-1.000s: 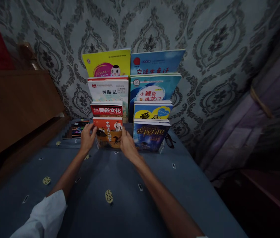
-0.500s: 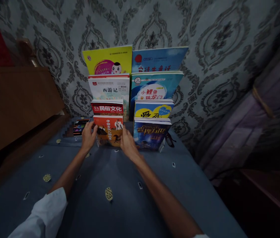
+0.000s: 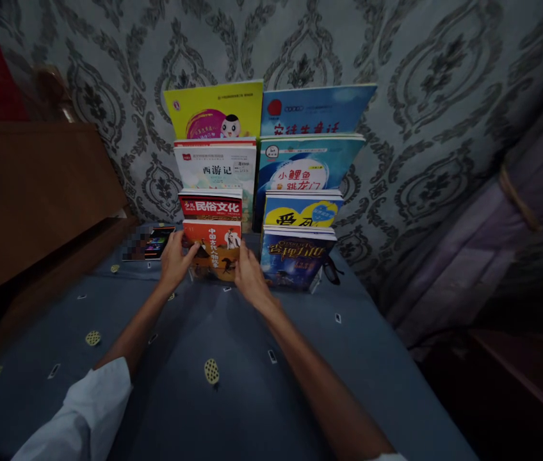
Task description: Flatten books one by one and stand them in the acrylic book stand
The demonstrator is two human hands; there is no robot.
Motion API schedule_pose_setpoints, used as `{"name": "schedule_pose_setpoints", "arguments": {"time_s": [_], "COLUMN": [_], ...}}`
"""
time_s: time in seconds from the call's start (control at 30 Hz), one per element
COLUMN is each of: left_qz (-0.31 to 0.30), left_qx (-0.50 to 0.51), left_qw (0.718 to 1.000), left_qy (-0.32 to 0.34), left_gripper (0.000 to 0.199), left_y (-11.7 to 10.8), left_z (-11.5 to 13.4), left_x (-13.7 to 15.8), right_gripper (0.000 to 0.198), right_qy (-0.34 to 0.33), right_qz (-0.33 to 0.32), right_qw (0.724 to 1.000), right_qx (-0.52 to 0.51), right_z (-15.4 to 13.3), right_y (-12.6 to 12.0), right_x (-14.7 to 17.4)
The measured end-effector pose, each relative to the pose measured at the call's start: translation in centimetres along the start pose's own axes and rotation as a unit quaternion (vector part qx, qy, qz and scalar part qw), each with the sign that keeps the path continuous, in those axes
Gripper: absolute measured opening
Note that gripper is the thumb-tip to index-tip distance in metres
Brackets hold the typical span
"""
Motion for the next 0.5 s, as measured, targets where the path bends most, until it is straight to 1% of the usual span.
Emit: {"name": "schedule_pose_setpoints", "arguments": {"time_s": [0.27,0.4,0.5], "left_qz": [-0.004,-0.019,-0.022], "left_qx": [-0.003,0.004,0.006], "left_qw": [1.0,1.0,1.0], "left_qy": [0.004,-0.002,-0.009], "left_gripper": [0.023,0.023,0.024], "left_y": [0.0,0.0,-0.2], "left_z": [0.1,0.1,0.0], "left_x": [0.1,-0.2,-0.4], "right_gripper": [0.065,0.061,0.059], "right_qy": [0.005,0.004,-0.002], "right_qz": [-0.007,-0.038,-0.061], "right_qw": [1.0,0.999,0.998], "right_qx": [-0.001,-0.008,-0.018], "right_z": [0.1,0.0,-0.6], "right_y": [-0.1,-0.6,-1.1], "right_x": [0.0,-0.3,-0.4]}}
Point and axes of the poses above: each hand's wrist, its own x-axis away from the middle knuckle, its own y-axis out of the palm, z = x × y, the point moved 9 cm from there along -x, towards the middle knuckle, and after that the axes turned 4 degrees about -y, right-handed, at the moved point
